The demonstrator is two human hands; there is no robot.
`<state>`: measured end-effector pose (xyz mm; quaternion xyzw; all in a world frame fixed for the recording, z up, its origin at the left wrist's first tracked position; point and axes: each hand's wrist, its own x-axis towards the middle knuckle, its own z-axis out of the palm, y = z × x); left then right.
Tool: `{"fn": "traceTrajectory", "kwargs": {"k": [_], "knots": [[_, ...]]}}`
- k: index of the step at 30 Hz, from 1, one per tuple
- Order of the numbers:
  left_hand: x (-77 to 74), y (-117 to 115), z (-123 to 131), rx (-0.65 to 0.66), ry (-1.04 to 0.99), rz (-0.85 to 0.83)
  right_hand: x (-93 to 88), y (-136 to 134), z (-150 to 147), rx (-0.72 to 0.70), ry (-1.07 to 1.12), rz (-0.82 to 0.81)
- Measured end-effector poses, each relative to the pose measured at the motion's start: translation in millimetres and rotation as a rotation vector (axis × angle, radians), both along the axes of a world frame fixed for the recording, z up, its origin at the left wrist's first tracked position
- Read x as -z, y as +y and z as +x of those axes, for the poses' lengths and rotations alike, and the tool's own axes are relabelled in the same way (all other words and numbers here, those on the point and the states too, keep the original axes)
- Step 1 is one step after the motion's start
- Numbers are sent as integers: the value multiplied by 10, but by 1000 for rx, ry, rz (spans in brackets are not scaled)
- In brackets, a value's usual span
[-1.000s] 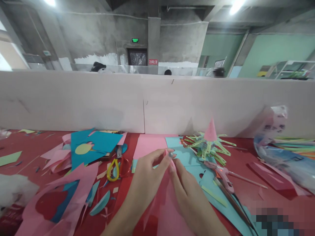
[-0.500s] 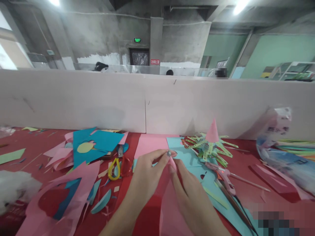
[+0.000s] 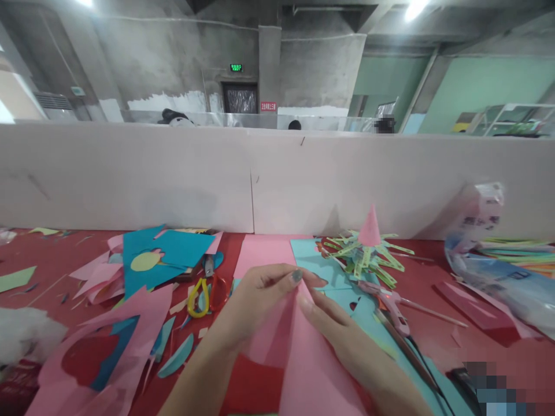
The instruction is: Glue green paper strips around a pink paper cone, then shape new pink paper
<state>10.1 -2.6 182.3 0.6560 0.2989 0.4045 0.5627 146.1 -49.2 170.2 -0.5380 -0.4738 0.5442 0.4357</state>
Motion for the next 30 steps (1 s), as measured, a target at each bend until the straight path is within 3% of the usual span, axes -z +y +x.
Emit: {"fn": "traceTrajectory", "kwargs": {"k": [4,9,16,21,25,30], "knots": [[-21,-9,6,32,17,-26,40,21,-15,34,-19,99],[-31,-10,5,-54,70,-46,-29,47,-30,-112,-51,212],[-56,-24,-2,-118,52,-76,37,53,8,-90,-154,156],[-82,-79,-10,-171,132,-25,131,87,55,-98,-271,238],[-89,-130,-8,-236,184,52,106,104,36,-150,-330,383],[-71,-168,8,-314,237,108,94,101,0,-171,-330,428]]}}
